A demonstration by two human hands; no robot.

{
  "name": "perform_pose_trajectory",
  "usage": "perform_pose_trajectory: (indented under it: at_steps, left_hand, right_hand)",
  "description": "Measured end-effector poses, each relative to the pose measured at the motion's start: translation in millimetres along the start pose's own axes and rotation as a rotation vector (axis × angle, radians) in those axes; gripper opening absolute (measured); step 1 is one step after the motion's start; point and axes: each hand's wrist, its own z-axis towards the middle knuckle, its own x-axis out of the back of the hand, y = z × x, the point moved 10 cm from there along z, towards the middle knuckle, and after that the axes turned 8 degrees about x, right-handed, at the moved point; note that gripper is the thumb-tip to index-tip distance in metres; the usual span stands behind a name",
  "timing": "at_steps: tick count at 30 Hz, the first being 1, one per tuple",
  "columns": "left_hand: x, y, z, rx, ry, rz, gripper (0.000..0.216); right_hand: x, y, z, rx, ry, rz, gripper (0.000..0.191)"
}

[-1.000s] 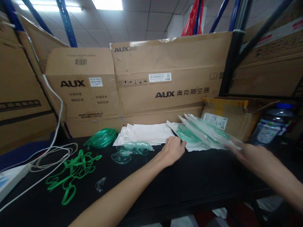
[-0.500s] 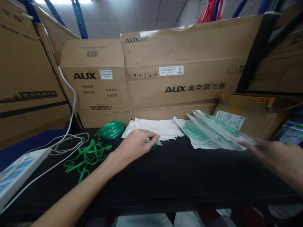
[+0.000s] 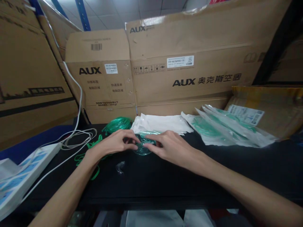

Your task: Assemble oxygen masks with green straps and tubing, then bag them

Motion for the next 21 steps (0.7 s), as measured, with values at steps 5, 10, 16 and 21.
perform_pose_trajectory:
  at_steps: [5, 10, 16, 21]
  left_hand:
    - [-1.4, 10.5, -5.1, -0.004, -0.051, -0.069, 0.026]
    - [4.4, 11.7, -53.0, 0.041, 0.073, 0.007, 0.025]
    - [-15.8, 7.2, -115.5, -0.042, 0.338, 0.291, 0.029]
    - [-14.7, 12.0, -122.9, -0.033, 0.434, 0.303, 0.018]
  right_hand:
    - [-36.0, -5.7, -0.5, 0.083, -0.090, -0.119, 0.038]
    - [-39.1, 0.4, -10.2, 0.078, -0.084, -0.040, 0.031]
    - [-39.3, -5.0, -9.8, 0.126, -0.073, -0.044, 0.027]
    - [-40.0, -3.9, -11.2, 0.124, -0.056, -0.059, 0.028]
